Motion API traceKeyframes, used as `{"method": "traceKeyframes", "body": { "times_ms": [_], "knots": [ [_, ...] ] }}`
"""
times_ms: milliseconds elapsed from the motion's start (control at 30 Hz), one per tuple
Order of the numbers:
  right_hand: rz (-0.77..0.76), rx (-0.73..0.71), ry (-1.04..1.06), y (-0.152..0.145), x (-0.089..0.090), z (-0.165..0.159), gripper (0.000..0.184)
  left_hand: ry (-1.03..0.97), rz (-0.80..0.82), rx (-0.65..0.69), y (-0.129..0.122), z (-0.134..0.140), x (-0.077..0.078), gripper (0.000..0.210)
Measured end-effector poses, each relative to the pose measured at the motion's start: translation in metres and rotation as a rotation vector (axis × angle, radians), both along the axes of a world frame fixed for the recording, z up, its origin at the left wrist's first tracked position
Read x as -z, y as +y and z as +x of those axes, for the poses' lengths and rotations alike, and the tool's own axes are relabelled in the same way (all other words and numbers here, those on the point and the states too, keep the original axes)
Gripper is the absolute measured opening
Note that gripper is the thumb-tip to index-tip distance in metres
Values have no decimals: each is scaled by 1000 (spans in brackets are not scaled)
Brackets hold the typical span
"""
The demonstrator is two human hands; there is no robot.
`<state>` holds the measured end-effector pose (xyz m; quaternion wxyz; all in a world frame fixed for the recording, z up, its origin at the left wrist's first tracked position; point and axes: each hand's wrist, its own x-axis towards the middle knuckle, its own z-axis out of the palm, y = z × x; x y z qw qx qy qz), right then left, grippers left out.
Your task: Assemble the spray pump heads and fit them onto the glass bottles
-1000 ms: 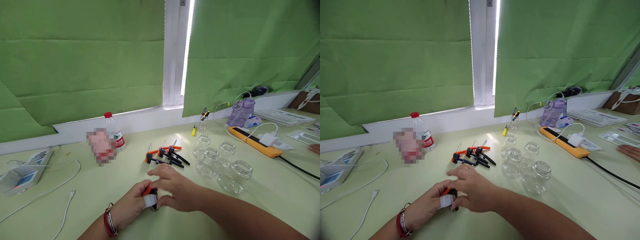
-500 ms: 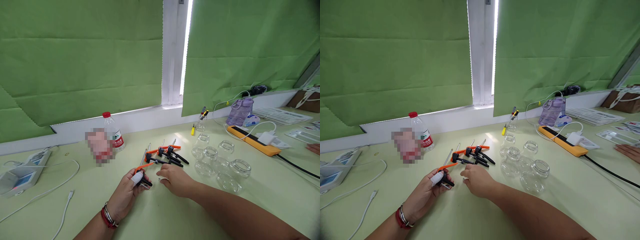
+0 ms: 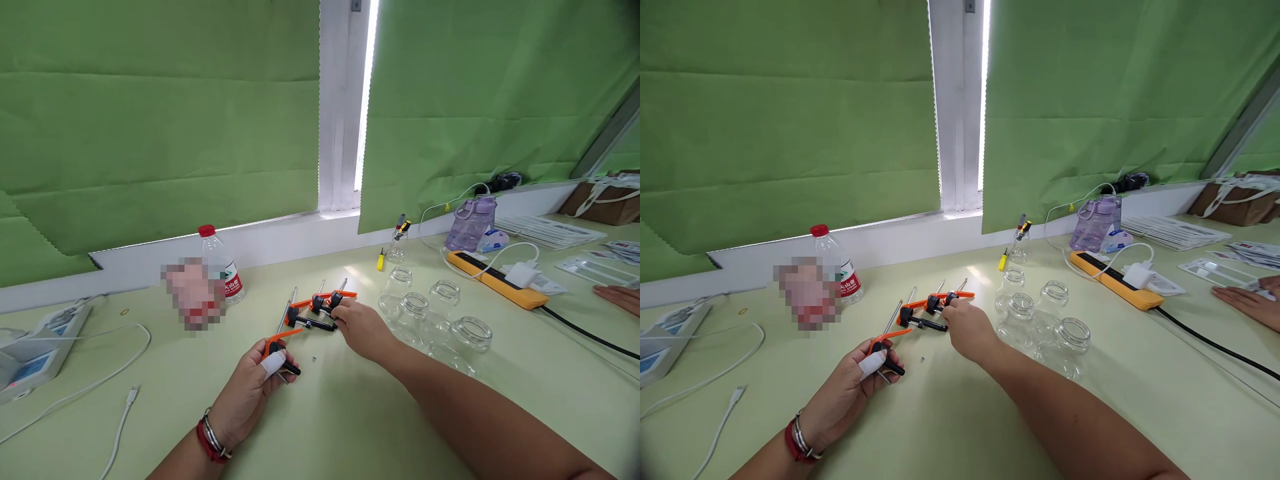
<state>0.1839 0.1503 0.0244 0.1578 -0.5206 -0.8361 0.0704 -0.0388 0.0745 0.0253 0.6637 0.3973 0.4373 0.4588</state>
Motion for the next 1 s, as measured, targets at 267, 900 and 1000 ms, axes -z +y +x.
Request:
{"method": "traceKeyframes", "body": {
  "times_ms": [267,900,1000],
  "knots": [
    [-19,87,0,9,3,8,21,34,8,-28,1,-2,3,13],
    [-52,100,-85,16,10,12,11,197,20,-33,4,-6,5,13],
    [-68,87,-122,15,13,10,13,337,36,-63,6,-8,6,12]
  ]
}}
